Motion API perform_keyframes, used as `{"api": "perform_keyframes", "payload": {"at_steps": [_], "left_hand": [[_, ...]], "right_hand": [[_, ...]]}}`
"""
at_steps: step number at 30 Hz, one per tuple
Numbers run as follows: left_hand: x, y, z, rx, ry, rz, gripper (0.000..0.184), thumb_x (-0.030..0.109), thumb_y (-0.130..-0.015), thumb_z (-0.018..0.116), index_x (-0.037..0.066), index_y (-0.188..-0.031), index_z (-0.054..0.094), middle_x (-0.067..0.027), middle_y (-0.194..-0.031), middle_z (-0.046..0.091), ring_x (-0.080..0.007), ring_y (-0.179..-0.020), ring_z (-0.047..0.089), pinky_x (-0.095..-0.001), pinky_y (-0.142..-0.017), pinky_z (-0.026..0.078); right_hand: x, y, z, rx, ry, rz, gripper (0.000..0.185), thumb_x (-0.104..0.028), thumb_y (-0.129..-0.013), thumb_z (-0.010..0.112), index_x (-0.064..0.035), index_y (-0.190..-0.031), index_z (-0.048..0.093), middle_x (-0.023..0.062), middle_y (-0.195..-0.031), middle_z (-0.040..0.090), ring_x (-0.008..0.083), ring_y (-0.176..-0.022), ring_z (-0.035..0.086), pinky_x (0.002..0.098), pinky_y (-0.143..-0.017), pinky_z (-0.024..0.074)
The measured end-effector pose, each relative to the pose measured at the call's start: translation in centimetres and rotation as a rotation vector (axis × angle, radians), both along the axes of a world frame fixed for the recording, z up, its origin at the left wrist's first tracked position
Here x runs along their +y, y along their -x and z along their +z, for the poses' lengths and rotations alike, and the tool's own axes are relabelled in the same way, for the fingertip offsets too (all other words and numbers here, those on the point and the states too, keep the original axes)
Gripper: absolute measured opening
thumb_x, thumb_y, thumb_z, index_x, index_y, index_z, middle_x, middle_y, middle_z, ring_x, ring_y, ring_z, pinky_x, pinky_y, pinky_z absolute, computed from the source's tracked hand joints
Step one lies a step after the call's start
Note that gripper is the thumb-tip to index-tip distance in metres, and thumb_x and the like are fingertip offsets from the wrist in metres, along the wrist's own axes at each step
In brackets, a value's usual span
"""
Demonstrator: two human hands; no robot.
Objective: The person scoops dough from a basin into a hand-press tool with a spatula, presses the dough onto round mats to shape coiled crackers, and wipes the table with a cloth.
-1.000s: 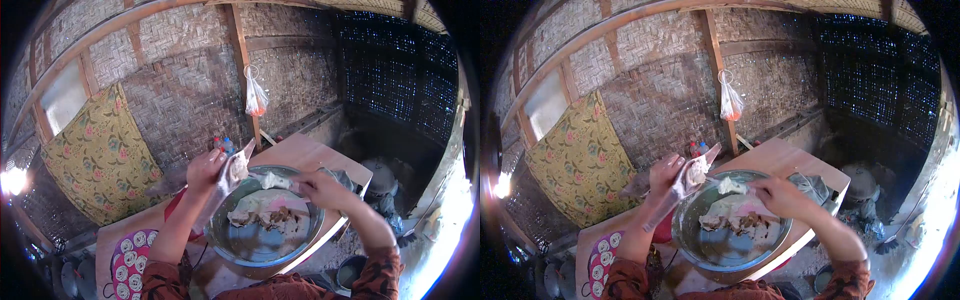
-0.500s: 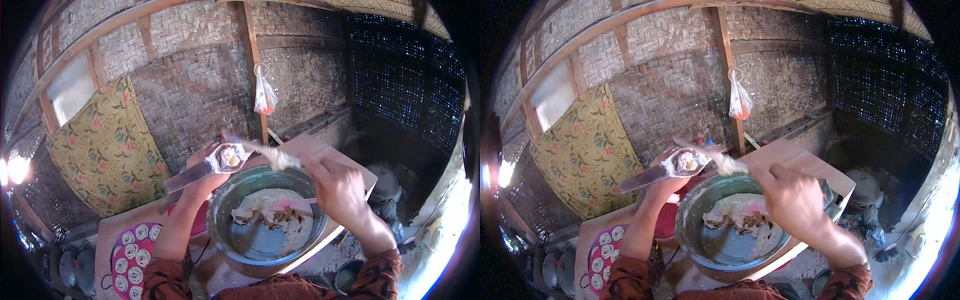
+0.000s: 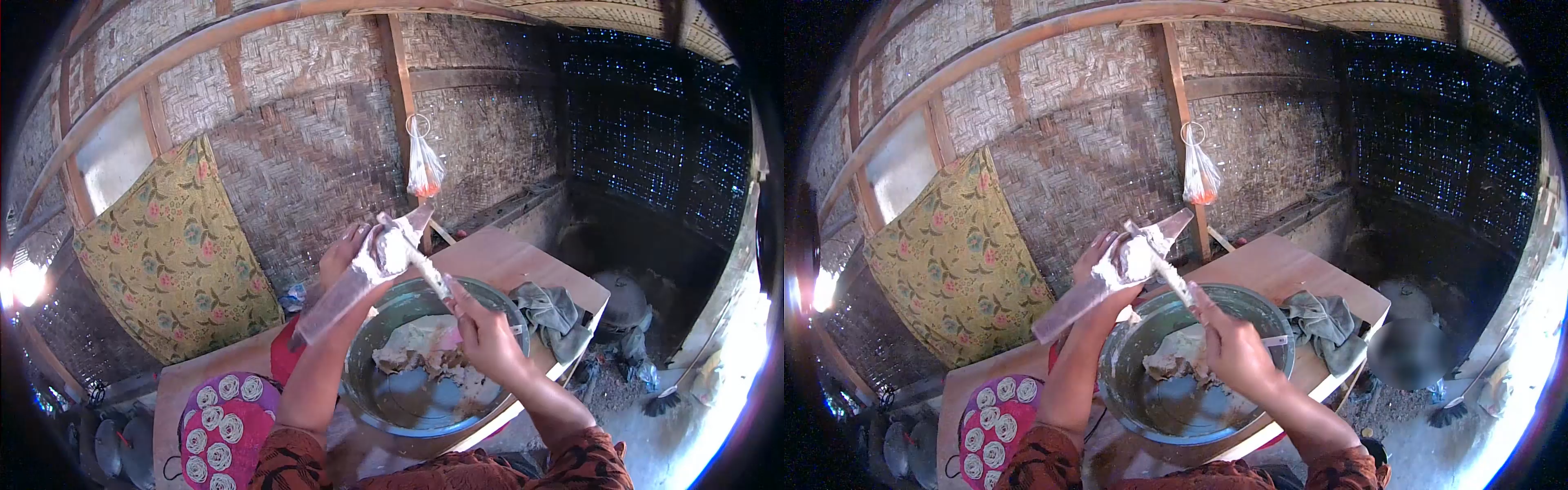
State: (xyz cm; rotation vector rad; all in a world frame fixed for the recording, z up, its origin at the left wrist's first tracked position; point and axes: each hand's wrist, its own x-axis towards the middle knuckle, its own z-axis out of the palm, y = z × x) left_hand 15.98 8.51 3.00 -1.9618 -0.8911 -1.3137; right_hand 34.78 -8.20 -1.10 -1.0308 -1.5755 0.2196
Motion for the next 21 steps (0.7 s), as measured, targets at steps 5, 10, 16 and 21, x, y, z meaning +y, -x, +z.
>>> {"api": "perform_keyframes", "payload": {"at_steps": [5, 10, 16, 21], "left_hand": [[1.6, 2.4, 2.2, 0.204, 0.124, 0.172, 0.041, 0.038, -0.078, 0.070, 0.011, -0.109, 0.064, -0.0085, -0.105, 0.066, -0.0236, -0.103, 0.061, -0.0367, -0.097, 0.044], [-2.4, 6.6, 7.4, -0.574, 0.615, -0.264, 0.026, 0.020, -0.079, 0.068, 0.005, -0.100, 0.065, -0.0059, -0.090, 0.067, -0.0187, -0.079, 0.063, -0.0344, -0.072, 0.050], [-2.5, 9.7, 8.3, -1.368, 0.601, -1.211, 0.015, 0.016, -0.075, 0.065, 0.008, -0.080, 0.053, -0.0041, -0.072, 0.052, -0.0158, -0.062, 0.053, -0.0308, -0.055, 0.045], [-2.5, 8.1, 2.4, -1.597, 0.830, -1.553, 0.019, 0.022, -0.078, 0.059, 0.010, -0.089, 0.048, -0.0058, -0.076, 0.051, -0.0183, -0.064, 0.052, -0.0342, -0.055, 0.044]], "right_hand": [[-3.5, -2.7, 0.5, -0.182, -0.036, 0.109, 0.048, 0.001, -0.085, 0.051, -0.0085, -0.132, 0.052, 0.0183, -0.093, 0.066, 0.0219, -0.082, 0.065, 0.0332, -0.073, 0.0516], [-0.1, -6.3, -1.9, -1.245, 0.829, -0.188, 0.040, -0.012, -0.080, 0.058, -0.0093, -0.119, 0.061, 0.0150, -0.110, 0.061, 0.0327, -0.099, 0.061, 0.0448, -0.080, 0.0513], [3.5, -4.8, -3.4, -0.832, 0.357, 0.096, 0.040, -0.032, -0.090, 0.055, -0.0049, -0.119, 0.060, 0.0125, -0.117, 0.058, 0.0299, -0.115, 0.052, 0.0400, -0.097, 0.0424], [1.2, 3.3, -3.8, 0.579, 0.872, 1.146, 0.075, -0.070, -0.086, 0.039, -0.0070, -0.125, 0.052, 0.0157, -0.104, 0.058, 0.0226, -0.083, 0.062, 0.0360, -0.074, 0.0536]]}}
